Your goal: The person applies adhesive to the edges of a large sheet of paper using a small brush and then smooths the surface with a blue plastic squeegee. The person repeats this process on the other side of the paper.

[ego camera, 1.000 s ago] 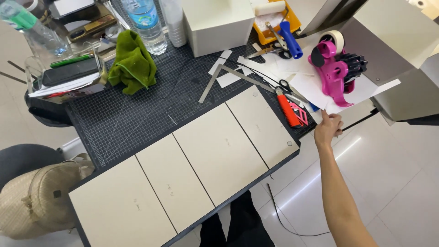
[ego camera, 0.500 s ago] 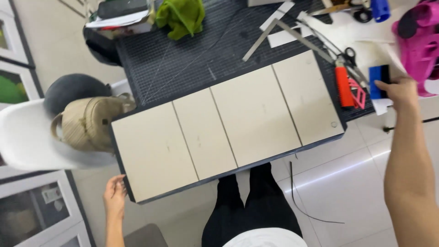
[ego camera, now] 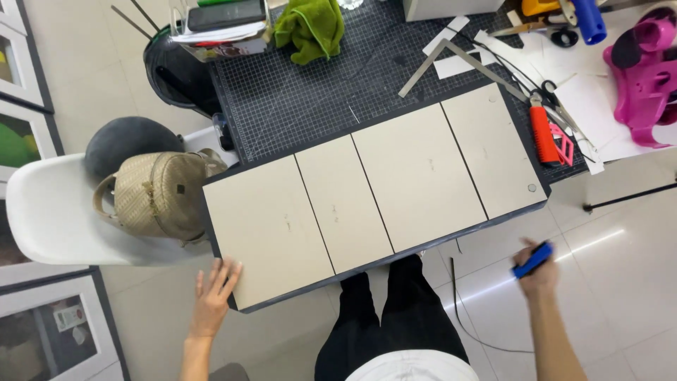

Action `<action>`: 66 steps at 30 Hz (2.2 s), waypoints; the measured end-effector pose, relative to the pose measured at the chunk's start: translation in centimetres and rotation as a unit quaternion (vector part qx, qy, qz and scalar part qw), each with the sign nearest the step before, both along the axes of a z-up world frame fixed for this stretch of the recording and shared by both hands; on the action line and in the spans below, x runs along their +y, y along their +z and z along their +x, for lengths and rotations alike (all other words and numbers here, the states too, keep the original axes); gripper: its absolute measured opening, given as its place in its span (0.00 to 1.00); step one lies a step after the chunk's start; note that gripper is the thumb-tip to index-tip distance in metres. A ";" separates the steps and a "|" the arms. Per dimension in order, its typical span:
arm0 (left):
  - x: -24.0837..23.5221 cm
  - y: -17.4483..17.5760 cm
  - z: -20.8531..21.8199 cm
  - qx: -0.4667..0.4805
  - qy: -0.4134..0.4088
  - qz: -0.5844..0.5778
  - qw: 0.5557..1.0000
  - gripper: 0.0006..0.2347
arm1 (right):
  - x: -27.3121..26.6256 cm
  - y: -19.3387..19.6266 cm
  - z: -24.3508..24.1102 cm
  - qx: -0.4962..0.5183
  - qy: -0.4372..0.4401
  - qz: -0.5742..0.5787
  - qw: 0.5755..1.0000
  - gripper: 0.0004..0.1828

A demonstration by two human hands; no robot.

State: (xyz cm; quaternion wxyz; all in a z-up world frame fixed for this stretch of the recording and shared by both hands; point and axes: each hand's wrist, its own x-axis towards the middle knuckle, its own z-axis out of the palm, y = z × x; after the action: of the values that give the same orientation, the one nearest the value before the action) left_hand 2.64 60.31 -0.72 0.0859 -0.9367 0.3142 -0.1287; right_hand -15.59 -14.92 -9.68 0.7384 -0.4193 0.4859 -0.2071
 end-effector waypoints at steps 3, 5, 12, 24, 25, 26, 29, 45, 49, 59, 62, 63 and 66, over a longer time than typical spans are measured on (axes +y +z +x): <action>0.3 1.6 1.2 0.093 -0.084 -0.105 0.987 0.30 | 6.4 0.7 2.1 -0.075 0.132 0.095 0.984 0.27; 0.5 3.9 1.7 0.198 -0.119 -0.210 0.950 0.31 | 10.3 4.2 4.5 -0.163 0.309 0.099 0.932 0.16; -0.9 16.6 5.1 0.180 -0.174 -0.238 0.939 0.18 | 8.6 9.1 10.2 -0.198 0.066 0.333 0.919 0.18; -4.6 19.9 15.8 0.182 -0.040 -0.629 0.755 0.08 | 16.8 29.2 22.1 0.232 0.378 -0.241 0.863 0.28; -2.8 15.6 17.5 0.169 0.043 -0.657 0.733 0.05 | 18.5 29.2 22.4 0.160 0.336 -0.351 0.859 0.29; -1.5 11.0 18.4 0.157 0.125 -0.682 0.703 0.03 | 20.0 29.1 22.3 0.084 0.287 -0.451 0.841 0.33; -4.3 14.9 17.9 0.165 0.162 -0.694 0.682 0.04 | 26.0 30.3 25.2 -0.152 0.158 -0.665 0.714 0.39; -5.5 15.2 18.2 0.188 0.165 -0.726 0.641 0.05 | 32.9 35.6 34.9 -0.036 0.164 -0.811 0.561 0.20; -4.5 11.7 19.4 0.199 0.140 -0.758 0.605 0.02 | 41.6 36.6 33.6 -0.066 0.217 -0.822 0.522 0.20; -9.3 22.6 14.8 0.170 0.177 -0.789 0.563 0.10 | 46.7 34.2 34.0 -0.047 0.198 -0.845 0.494 0.21; -9.2 21.9 15.3 0.166 0.179 -0.792 0.559 0.10 | 47.4 35.8 33.4 -0.104 0.252 -0.793 0.545 0.20; -8.9 21.8 15.3 0.165 0.178 -0.792 0.561 0.10 | 45.3 35.7 33.5 -0.105 0.250 -0.793 0.546 0.20; -8.9 22.3 14.8 0.177 0.177 -0.787 0.563 0.09 | 41.1 35.4 34.0 -0.018 0.149 -0.838 0.524 0.20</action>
State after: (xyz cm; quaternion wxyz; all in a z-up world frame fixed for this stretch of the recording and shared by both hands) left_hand 17.48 51.39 21.56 -0.7221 -0.6737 -0.0746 -0.1387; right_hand 18.46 26.15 25.73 0.0754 -0.9074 0.0052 -0.4134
